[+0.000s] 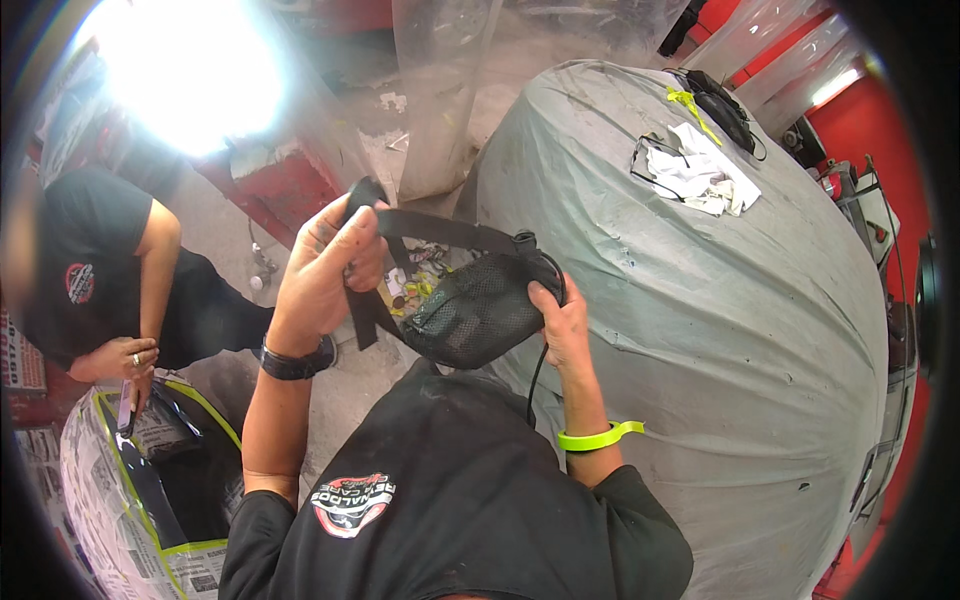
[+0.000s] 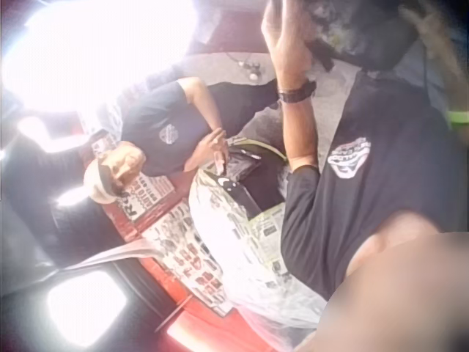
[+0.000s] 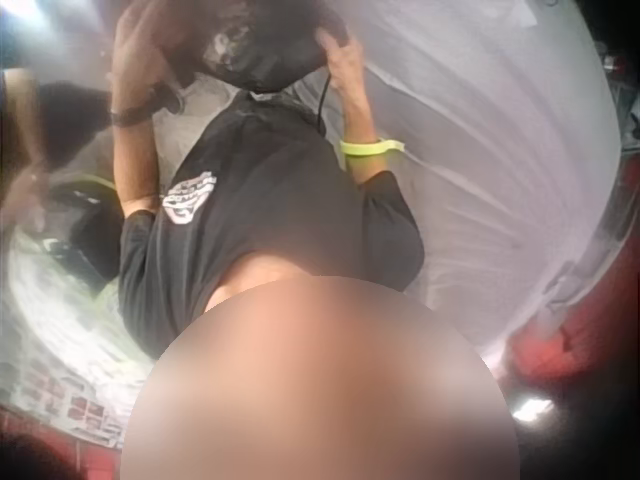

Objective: The person removes a respirator mask, then sits on the floor to spray paint a car bumper using a spray gun. The bumper is partially covered with newspaper and tape.

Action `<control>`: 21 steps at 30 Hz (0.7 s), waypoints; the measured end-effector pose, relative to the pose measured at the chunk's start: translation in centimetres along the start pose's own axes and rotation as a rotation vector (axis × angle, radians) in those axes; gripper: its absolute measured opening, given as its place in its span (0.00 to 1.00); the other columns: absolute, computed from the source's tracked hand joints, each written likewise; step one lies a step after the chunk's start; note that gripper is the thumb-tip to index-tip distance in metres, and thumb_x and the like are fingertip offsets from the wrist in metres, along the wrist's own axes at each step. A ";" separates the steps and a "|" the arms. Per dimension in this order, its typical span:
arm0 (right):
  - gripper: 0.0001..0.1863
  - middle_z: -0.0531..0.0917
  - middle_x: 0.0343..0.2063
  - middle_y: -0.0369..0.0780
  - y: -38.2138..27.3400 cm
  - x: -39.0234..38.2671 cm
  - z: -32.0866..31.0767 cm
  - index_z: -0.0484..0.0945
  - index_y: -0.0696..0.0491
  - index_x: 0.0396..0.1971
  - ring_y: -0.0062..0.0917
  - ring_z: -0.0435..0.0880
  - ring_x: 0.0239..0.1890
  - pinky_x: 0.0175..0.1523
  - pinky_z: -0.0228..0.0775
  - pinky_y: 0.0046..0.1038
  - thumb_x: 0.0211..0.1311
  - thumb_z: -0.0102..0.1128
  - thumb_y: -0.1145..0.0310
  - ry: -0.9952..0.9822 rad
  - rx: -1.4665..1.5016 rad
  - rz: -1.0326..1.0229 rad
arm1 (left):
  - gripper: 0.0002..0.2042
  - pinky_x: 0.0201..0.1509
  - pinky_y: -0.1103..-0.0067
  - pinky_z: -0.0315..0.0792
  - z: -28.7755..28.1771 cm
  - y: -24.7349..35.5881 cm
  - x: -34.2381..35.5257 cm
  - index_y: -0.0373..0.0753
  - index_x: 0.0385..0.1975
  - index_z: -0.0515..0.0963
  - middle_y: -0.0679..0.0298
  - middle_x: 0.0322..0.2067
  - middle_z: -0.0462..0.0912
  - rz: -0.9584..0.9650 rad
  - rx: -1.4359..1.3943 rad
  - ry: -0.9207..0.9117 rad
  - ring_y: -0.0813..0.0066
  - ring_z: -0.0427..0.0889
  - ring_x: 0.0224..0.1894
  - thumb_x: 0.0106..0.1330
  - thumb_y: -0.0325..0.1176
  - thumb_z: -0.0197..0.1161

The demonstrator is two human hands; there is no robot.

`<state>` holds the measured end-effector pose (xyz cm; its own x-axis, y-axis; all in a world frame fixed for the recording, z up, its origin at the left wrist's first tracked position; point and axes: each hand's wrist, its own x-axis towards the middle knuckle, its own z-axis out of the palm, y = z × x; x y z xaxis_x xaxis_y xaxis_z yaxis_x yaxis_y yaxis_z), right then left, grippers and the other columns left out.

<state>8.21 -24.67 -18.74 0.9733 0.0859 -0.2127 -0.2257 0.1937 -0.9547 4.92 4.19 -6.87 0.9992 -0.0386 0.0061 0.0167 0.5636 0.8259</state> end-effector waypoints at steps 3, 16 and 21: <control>0.20 0.80 0.36 0.34 1.1 0.4 0.2 0.76 0.57 0.46 0.17 0.77 0.39 0.49 0.70 0.23 0.59 0.71 0.64 -0.046 -0.016 0.121 | 0.06 0.22 0.86 0.50 2.0 -0.1 -0.1 0.35 0.43 0.77 0.79 0.21 0.65 0.049 0.034 -0.030 0.92 0.57 0.19 0.73 0.30 0.58; 0.29 0.77 0.46 0.48 0.1 0.7 6.0 0.72 0.59 0.55 0.47 0.79 0.46 0.51 0.73 0.39 0.54 0.72 0.68 -0.522 -0.693 -0.627 | 0.05 0.37 0.86 0.69 4.9 -2.5 -0.5 0.30 0.34 0.78 0.71 0.31 0.81 -0.026 0.580 0.025 0.90 0.73 0.35 0.69 0.26 0.61; 0.28 0.76 0.46 0.46 -0.5 0.6 7.9 0.72 0.58 0.55 0.45 0.81 0.44 0.45 0.75 0.40 0.51 0.68 0.76 -0.267 -0.795 -0.735 | 0.05 0.31 0.88 0.64 2.9 -2.2 -1.2 0.32 0.33 0.78 0.74 0.28 0.78 0.003 0.552 0.085 0.92 0.71 0.30 0.70 0.27 0.61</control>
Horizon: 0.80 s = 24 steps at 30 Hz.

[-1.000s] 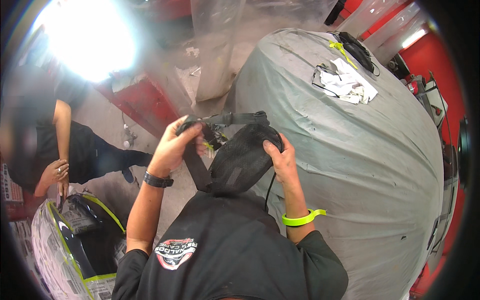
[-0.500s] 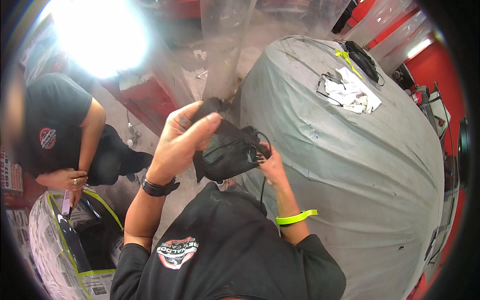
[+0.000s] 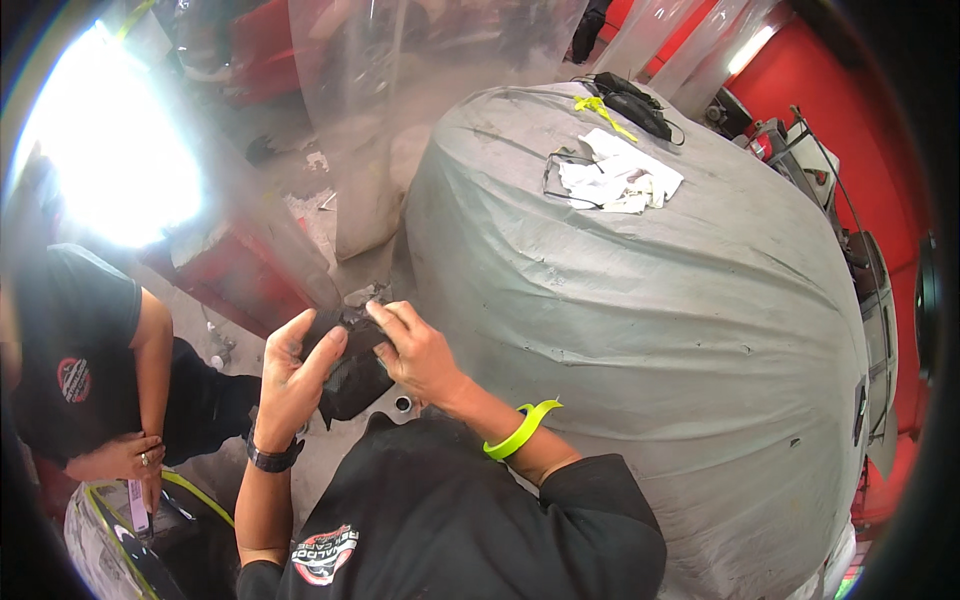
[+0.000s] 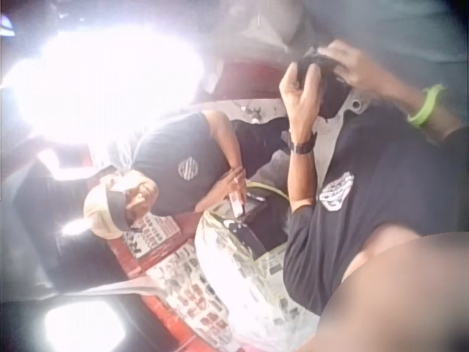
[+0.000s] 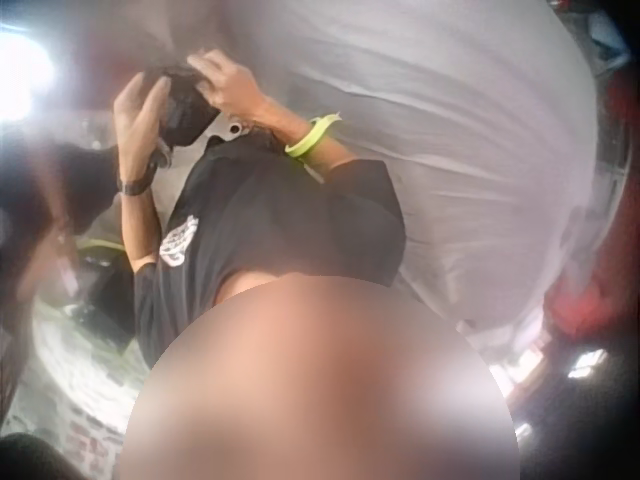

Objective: The person removes a respirator mask, then sits on the floor to spray paint a car bumper using a spray gun. The bumper is partially covered with newspaper and tape.

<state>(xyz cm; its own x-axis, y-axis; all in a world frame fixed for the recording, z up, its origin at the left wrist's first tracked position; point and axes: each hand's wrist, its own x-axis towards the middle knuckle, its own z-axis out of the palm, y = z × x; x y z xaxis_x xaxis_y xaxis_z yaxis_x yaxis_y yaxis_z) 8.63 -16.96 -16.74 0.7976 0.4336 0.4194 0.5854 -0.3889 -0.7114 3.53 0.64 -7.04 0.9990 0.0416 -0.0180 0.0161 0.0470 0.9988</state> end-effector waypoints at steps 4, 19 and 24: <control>0.26 0.78 0.44 0.45 0.6 -0.1 0.7 0.76 0.58 0.53 0.42 0.84 0.41 0.41 0.78 0.37 0.49 0.67 0.78 0.104 -0.012 -0.100 | 0.05 0.27 0.90 0.60 0.0 -0.1 -0.4 0.34 0.36 0.80 0.77 0.26 0.76 -0.060 -0.096 -0.032 0.93 0.68 0.26 0.70 0.29 0.62; 0.14 0.73 0.15 0.41 3.8 1.3 -6.6 0.70 0.58 0.26 0.31 0.79 0.16 0.33 0.81 0.36 0.71 0.39 0.71 0.454 0.734 0.514 | 0.18 0.32 0.83 0.67 -6.3 -0.5 1.4 0.34 0.64 0.69 0.70 0.28 0.68 0.241 -0.163 0.336 0.84 0.68 0.31 0.79 0.33 0.47; 0.22 0.71 0.17 0.36 3.4 2.0 -6.0 0.71 0.57 0.25 0.24 0.76 0.15 0.30 0.79 0.31 0.79 0.42 0.58 0.324 0.876 0.437 | 0.17 0.32 0.86 0.67 -4.7 0.7 1.5 0.33 0.57 0.74 0.71 0.28 0.75 0.325 -0.251 0.226 0.86 0.71 0.28 0.80 0.37 0.46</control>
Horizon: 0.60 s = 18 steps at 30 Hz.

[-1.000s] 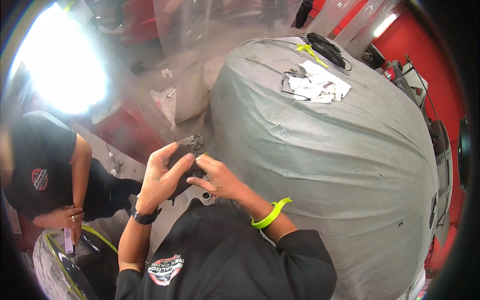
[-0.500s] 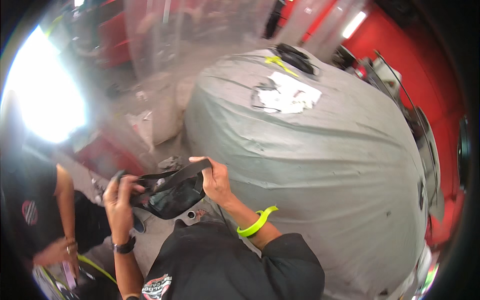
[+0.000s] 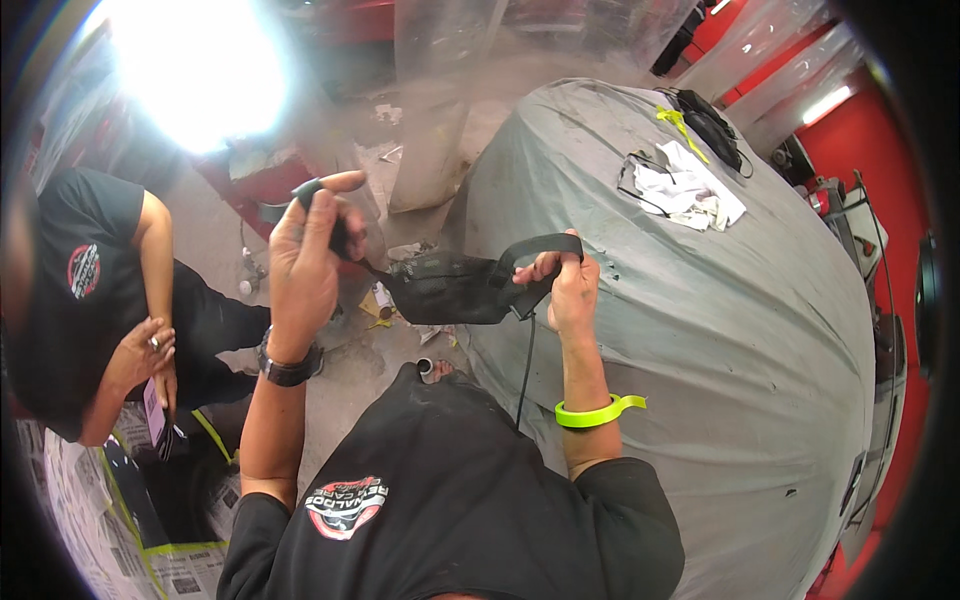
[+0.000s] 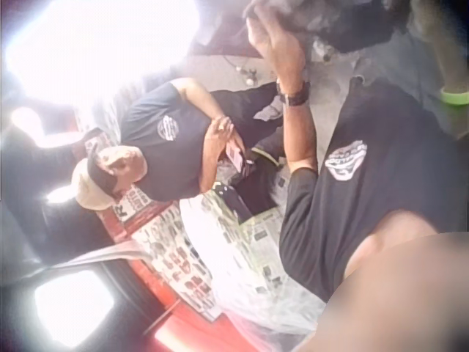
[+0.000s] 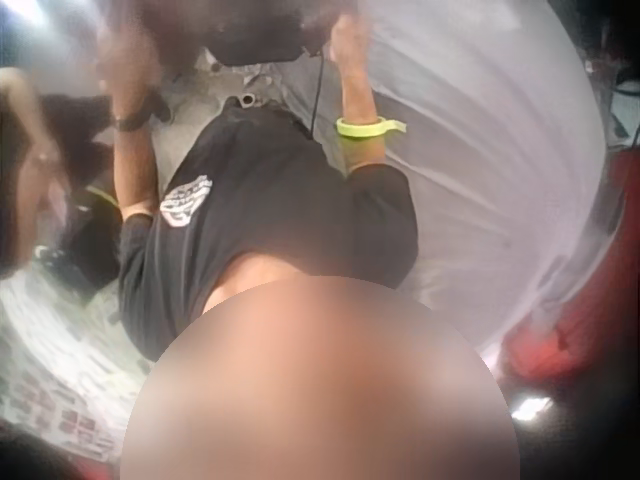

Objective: The person removes a respirator mask, then sits on the floor to spray paint a car bumper using a spray gun. The bumper is partially covered with newspaper and tape.

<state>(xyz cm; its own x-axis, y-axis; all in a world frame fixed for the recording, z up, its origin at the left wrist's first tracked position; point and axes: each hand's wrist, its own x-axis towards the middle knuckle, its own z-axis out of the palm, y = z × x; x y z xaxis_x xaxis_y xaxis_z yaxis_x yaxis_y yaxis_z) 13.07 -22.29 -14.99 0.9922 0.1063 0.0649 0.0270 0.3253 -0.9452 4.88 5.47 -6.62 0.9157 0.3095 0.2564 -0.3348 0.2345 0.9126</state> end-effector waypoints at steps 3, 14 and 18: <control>0.22 0.71 0.16 0.36 -0.6 -1.1 1.9 0.70 0.56 0.24 0.21 0.74 0.13 0.27 0.78 0.29 0.79 0.43 0.58 -0.035 -0.049 0.083 | 0.17 0.32 0.86 0.67 0.9 1.1 -0.7 0.33 0.58 0.74 0.71 0.28 0.75 -0.016 0.045 -0.050 0.87 0.71 0.28 0.80 0.37 0.46; 0.24 0.68 0.13 0.28 3.0 -4.4 9.3 0.79 0.60 0.48 0.11 0.64 0.12 0.19 0.63 0.19 0.77 0.47 0.52 -0.610 -0.228 0.301 | 0.20 0.22 0.87 0.62 0.7 0.9 -2.2 0.36 0.52 0.75 0.69 0.17 0.72 -0.150 0.004 -0.095 0.86 0.67 0.18 0.81 0.47 0.42; 0.28 0.62 0.12 0.27 3.0 -3.3 8.6 0.78 0.64 0.42 0.12 0.61 0.10 0.18 0.66 0.20 0.79 0.38 0.52 -0.581 -0.146 0.338 | 0.18 0.23 0.85 0.59 -4.2 1.5 -3.3 0.38 0.43 0.75 0.69 0.18 0.69 -0.170 0.041 -0.007 0.84 0.64 0.18 0.80 0.46 0.42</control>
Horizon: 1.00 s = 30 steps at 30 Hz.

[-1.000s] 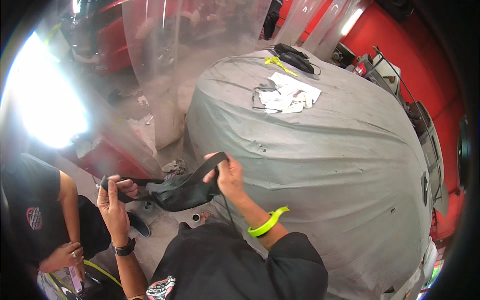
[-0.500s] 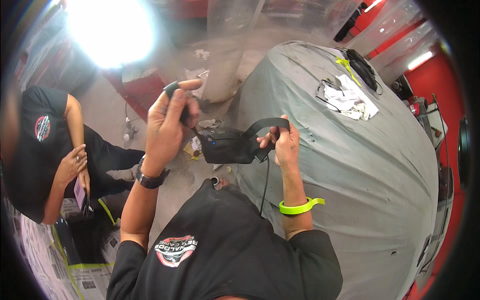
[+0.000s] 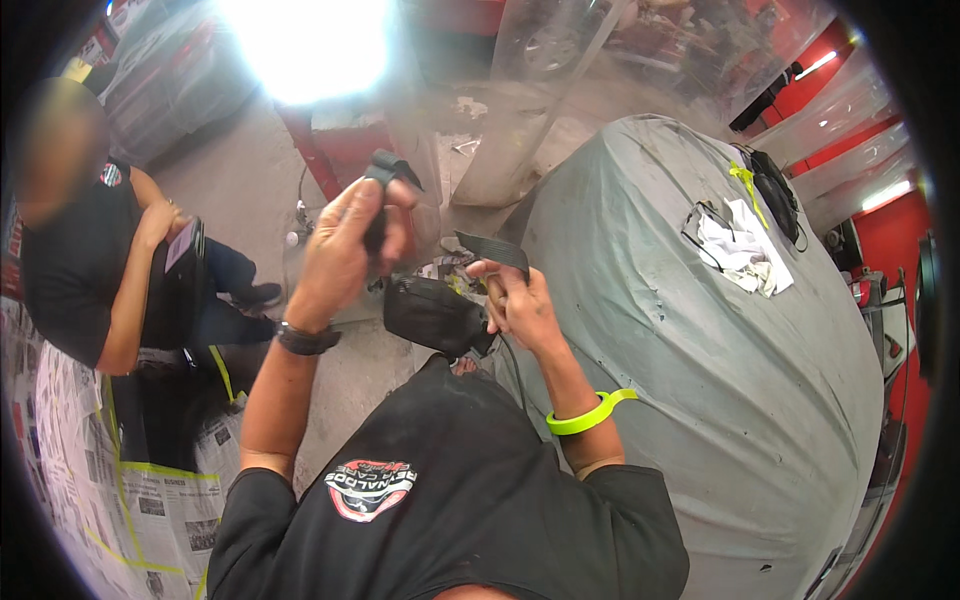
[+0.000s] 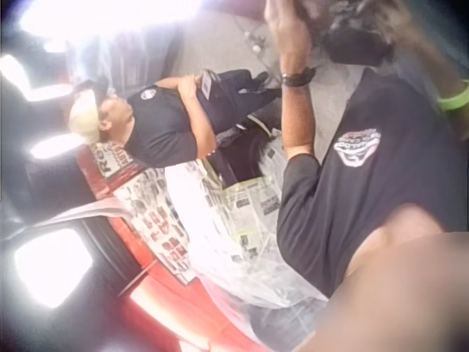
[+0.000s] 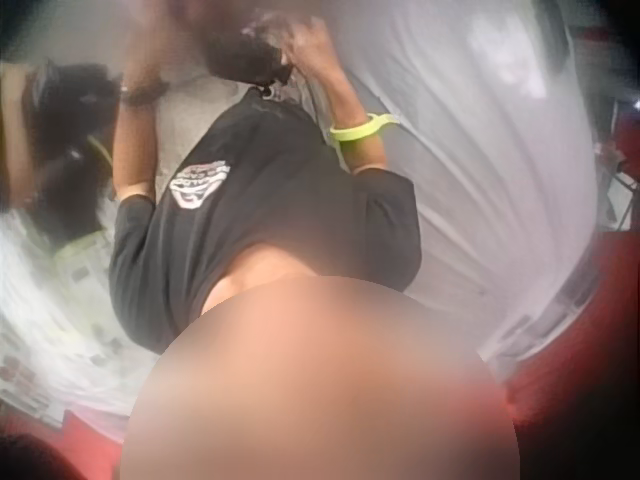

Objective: The person removes a respirator mask, then sits on the floor to spray paint a car bumper using a spray gun. The bumper is partially covered with newspaper and tape.

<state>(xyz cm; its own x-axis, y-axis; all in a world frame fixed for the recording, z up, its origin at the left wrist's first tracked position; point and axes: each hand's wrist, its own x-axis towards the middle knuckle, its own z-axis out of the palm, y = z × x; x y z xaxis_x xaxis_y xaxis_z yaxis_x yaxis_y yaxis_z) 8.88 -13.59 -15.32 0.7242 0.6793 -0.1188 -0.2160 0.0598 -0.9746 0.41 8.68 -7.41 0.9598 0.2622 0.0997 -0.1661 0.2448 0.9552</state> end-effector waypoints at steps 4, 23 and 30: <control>0.29 0.60 0.11 0.28 0.8 0.7 -1.3 0.78 0.65 0.37 0.12 0.60 0.09 0.17 0.66 0.21 0.79 0.36 0.53 0.004 0.018 0.017 | 0.17 0.29 0.82 0.60 -5.1 -1.1 -1.8 0.38 0.38 0.73 0.71 0.20 0.67 -0.010 -0.120 0.049 0.82 0.63 0.22 0.80 0.45 0.43; 0.33 0.61 0.11 0.30 -15.2 3.4 3.1 0.75 0.64 0.35 0.14 0.58 0.07 0.16 0.65 0.22 0.79 0.32 0.47 -0.148 -0.077 -0.241 | 0.17 0.20 0.88 0.51 -12.1 -12.5 -7.8 0.39 0.40 0.78 0.79 0.20 0.63 -0.369 0.200 0.301 0.92 0.56 0.18 0.74 0.49 0.57; 0.34 0.61 0.11 0.30 -18.6 3.1 2.3 0.76 0.66 0.35 0.13 0.57 0.06 0.15 0.65 0.21 0.79 0.33 0.47 -0.112 -0.111 -0.286 | 0.15 0.36 0.82 0.69 -11.9 -14.0 -9.8 0.37 0.49 0.76 0.71 0.28 0.76 -0.186 -0.180 0.427 0.82 0.74 0.30 0.76 0.43 0.54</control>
<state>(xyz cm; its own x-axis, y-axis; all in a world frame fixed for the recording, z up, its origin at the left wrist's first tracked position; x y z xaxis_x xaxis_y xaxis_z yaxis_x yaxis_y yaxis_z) 13.69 -10.90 2.87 0.6677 0.7228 0.1782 0.0629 0.1837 -0.9810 -9.37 13.81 -25.10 0.8050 0.5484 -0.2264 -0.0738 0.4712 0.8789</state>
